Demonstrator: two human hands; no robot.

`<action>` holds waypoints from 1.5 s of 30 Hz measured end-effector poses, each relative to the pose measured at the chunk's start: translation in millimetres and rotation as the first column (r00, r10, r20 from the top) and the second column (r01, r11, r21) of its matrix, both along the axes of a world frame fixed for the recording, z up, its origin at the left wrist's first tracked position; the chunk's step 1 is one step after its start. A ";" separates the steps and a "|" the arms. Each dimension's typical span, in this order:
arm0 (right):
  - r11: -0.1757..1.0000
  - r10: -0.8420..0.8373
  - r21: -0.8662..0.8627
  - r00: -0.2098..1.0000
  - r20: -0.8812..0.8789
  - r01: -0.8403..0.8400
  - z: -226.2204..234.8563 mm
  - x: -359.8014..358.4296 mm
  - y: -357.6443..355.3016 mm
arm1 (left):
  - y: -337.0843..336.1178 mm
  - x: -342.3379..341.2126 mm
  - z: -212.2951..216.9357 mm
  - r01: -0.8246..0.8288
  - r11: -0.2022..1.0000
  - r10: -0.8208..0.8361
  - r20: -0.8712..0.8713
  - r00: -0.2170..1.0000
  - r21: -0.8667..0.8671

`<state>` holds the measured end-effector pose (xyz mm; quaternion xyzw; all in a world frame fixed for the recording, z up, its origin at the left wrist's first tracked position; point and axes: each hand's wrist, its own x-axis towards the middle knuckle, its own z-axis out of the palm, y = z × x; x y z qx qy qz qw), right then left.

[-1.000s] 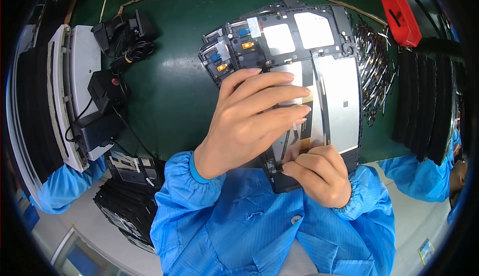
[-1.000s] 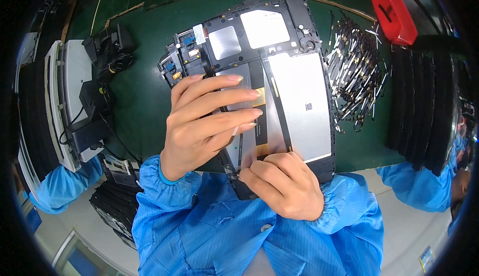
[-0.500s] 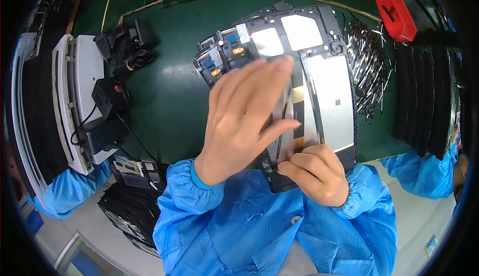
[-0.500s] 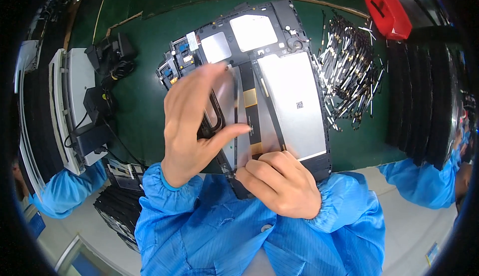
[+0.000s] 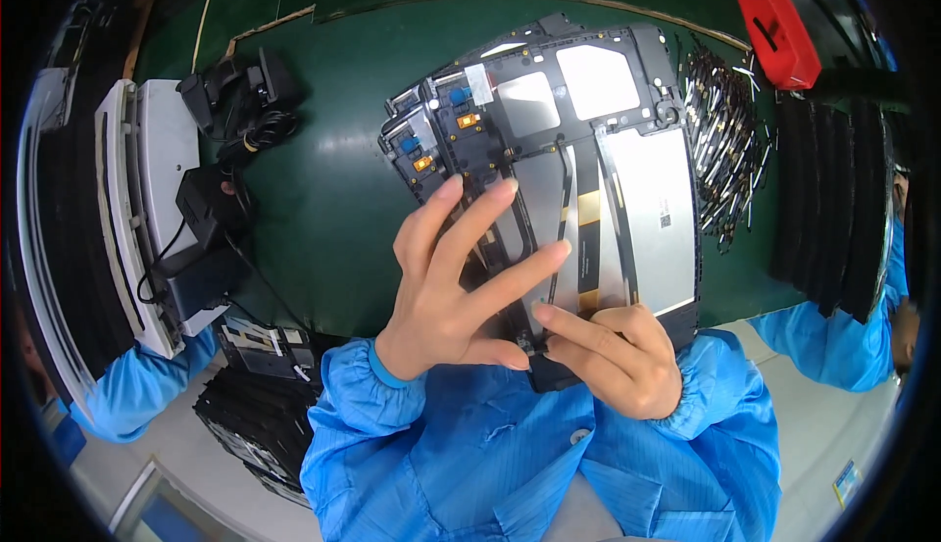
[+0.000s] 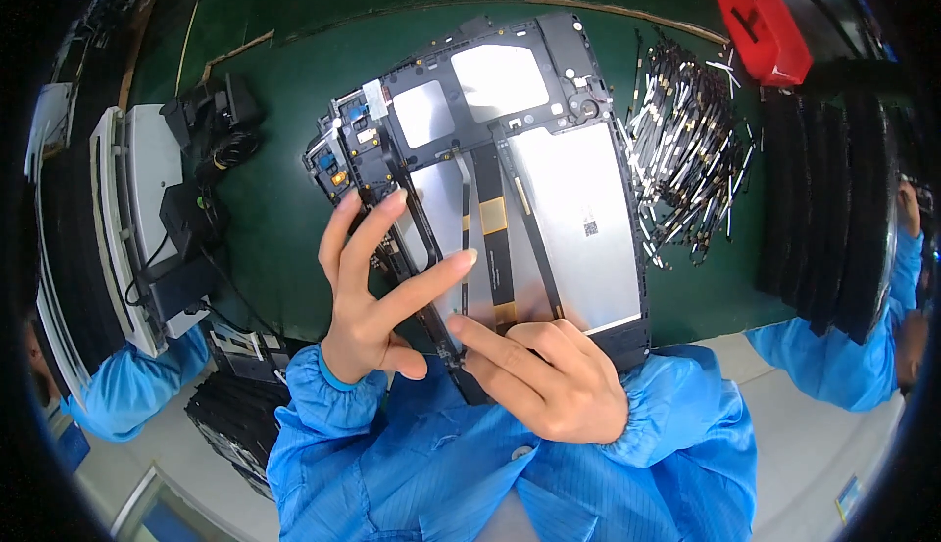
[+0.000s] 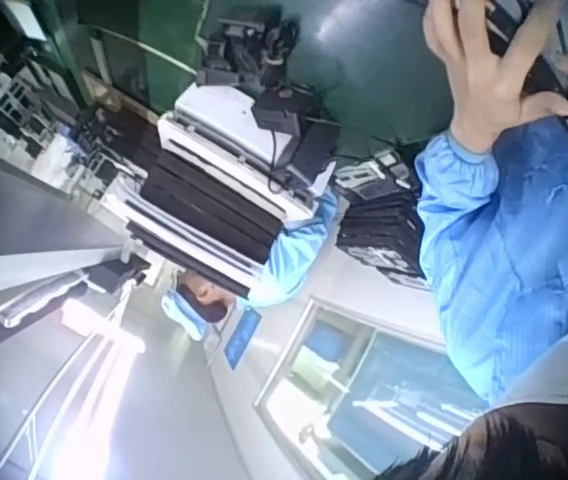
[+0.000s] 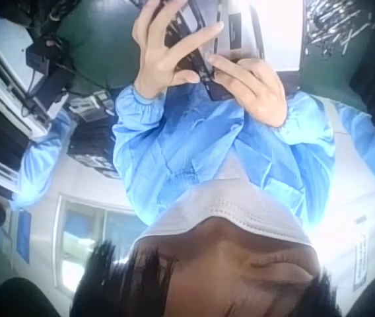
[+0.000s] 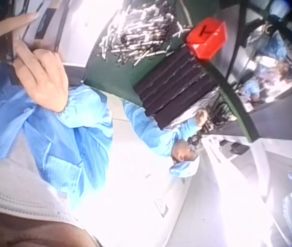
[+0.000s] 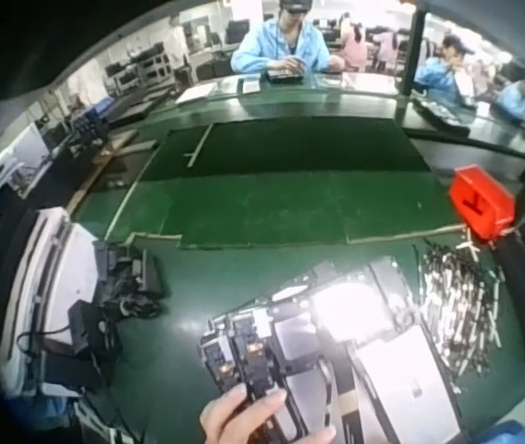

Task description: The person applies conductive metallic strips to a tablet screen assembly using tweezers.

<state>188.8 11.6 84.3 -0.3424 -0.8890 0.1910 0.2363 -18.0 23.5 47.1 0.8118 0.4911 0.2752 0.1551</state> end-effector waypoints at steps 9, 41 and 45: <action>1.000 -0.008 -0.027 0.999 0.046 0.010 13.6 -1.7 -2.0 | 38.6 4.3 13.9 -0.084 0.996 0.084 0.002 0.996 0.020; 0.985 0.175 -0.062 0.903 0.392 -0.164 27.4 10.5 -16.4 | 41.7 21.4 30.6 -0.290 0.934 0.338 0.249 0.908 -0.210; 0.983 0.169 0.000 0.909 0.381 -0.182 18.2 12.2 -20.6 | 38.2 14.7 21.4 -0.310 0.940 0.337 0.249 0.908 -0.144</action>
